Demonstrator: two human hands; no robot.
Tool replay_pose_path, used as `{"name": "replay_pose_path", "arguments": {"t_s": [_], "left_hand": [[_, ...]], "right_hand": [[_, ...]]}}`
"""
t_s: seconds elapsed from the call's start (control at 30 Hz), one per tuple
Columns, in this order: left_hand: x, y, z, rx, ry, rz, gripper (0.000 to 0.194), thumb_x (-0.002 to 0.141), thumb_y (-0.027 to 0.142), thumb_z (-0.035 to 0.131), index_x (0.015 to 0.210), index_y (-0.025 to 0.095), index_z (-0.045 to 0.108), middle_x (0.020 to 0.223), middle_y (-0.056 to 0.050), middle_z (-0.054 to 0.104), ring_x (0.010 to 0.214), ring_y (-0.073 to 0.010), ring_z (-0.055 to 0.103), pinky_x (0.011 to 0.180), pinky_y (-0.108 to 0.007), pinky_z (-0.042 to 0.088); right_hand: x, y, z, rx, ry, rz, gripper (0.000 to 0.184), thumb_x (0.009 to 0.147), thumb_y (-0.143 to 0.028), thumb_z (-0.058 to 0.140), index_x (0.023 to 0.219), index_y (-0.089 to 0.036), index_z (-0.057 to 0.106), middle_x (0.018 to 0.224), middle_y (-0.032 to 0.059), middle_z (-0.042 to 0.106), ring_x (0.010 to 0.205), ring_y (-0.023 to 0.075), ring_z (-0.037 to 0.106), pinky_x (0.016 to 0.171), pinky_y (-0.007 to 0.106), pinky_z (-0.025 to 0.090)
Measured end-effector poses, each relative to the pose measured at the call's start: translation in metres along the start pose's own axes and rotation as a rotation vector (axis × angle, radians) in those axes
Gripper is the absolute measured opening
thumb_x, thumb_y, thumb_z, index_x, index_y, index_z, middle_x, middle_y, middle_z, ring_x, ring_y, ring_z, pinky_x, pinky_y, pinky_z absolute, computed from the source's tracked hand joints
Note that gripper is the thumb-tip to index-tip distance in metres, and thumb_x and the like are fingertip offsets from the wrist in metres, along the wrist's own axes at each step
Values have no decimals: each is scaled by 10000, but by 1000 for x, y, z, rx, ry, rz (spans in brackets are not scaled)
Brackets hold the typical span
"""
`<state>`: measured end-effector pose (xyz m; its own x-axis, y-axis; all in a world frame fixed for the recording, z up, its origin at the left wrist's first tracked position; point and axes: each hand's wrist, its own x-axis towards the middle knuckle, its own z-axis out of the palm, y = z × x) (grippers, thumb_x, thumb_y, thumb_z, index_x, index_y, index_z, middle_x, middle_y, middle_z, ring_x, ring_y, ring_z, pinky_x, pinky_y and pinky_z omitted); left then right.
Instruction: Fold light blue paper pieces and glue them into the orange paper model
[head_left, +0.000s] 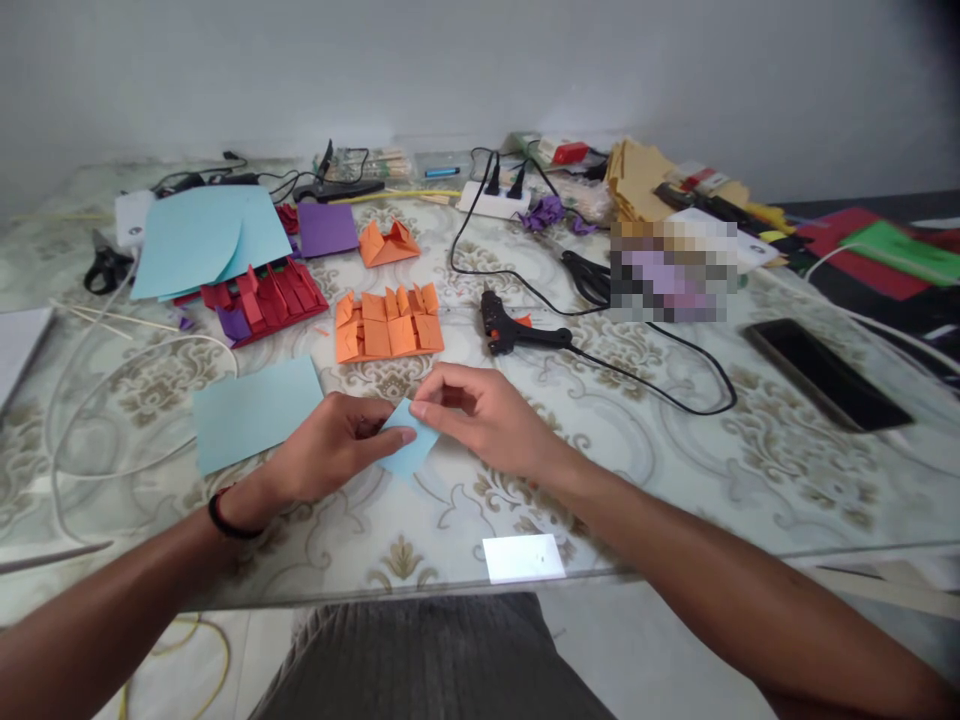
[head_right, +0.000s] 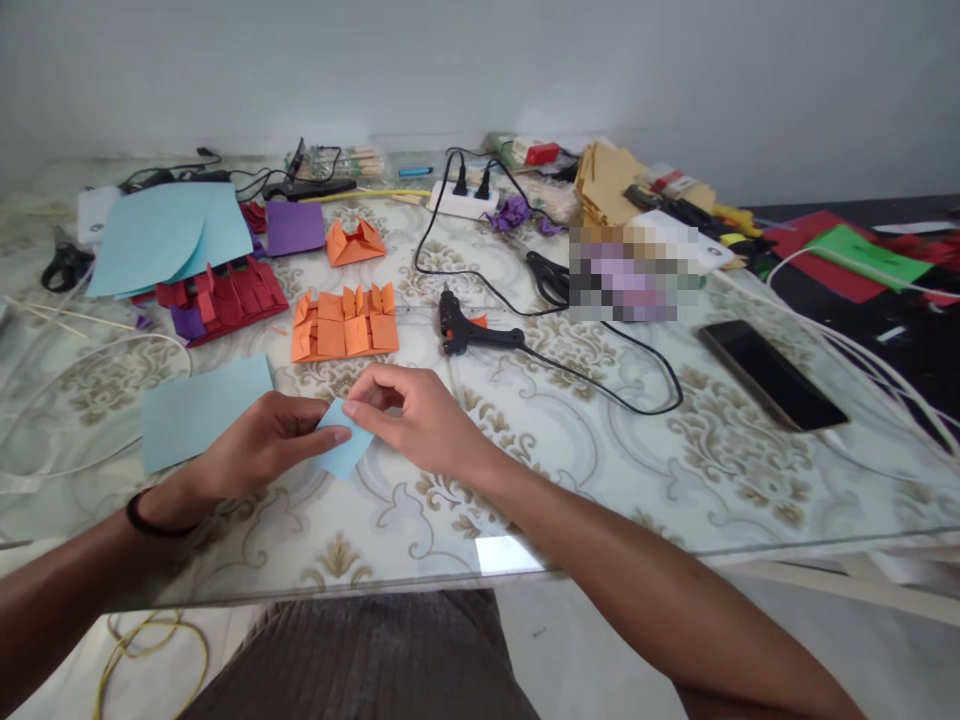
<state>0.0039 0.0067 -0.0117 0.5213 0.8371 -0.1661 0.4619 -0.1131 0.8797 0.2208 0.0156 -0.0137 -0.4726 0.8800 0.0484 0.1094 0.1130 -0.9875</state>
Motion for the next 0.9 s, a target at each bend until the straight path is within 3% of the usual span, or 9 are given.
{"name": "replay_pose_path", "arguments": {"t_s": [0.13, 0.3, 0.43, 0.53, 0.67, 0.9], "left_hand": [[-1, -2, 0, 19, -8, 19, 458, 976, 421, 587, 651, 193, 358, 654, 51, 237, 596, -99, 223, 502, -249, 200], [-2, -1, -1, 16, 106, 19, 524, 960, 462, 617, 629, 196, 310, 659, 54, 211, 590, -93, 213, 496, -245, 186], [-2, 3, 1, 21, 121, 46, 390, 985, 447, 591, 718, 168, 535, 638, 59, 285, 583, -97, 260, 501, -236, 221], [-2, 4, 1, 41, 131, 74, 322, 1001, 421, 575, 856, 153, 680, 641, 45, 434, 602, -103, 350, 537, -234, 292], [-5, 5, 1, 52, 162, 79, 341, 1007, 418, 570, 884, 145, 732, 710, 12, 582, 645, -112, 432, 584, -240, 354], [-10, 10, -2, -6, 234, 86, 320, 974, 392, 627, 806, 150, 753, 614, 35, 502, 594, -96, 383, 534, -230, 316]], "right_hand": [[1, -2, -1, -8, -9, 0, 149, 912, -308, 677, 825, -188, 657, 785, -2, 619, 743, 143, 551, 713, 284, 458], [3, -1, -4, -1, 49, 28, 165, 894, -332, 702, 852, -173, 687, 810, 6, 653, 758, 141, 580, 722, 281, 463], [2, 2, -4, -34, 1, 37, 137, 877, -293, 703, 829, -166, 690, 774, 3, 645, 727, 137, 571, 696, 277, 459], [2, 4, -2, -21, -13, 74, 106, 854, -271, 709, 850, -167, 692, 783, 2, 645, 730, 138, 575, 708, 281, 468], [3, 4, 0, 51, -28, 95, 92, 814, -248, 725, 826, -172, 674, 761, -13, 614, 708, 128, 551, 692, 270, 458], [2, 0, -3, 76, -32, 72, 66, 783, -201, 699, 783, -172, 640, 749, -19, 597, 698, 120, 537, 687, 263, 446]]}}
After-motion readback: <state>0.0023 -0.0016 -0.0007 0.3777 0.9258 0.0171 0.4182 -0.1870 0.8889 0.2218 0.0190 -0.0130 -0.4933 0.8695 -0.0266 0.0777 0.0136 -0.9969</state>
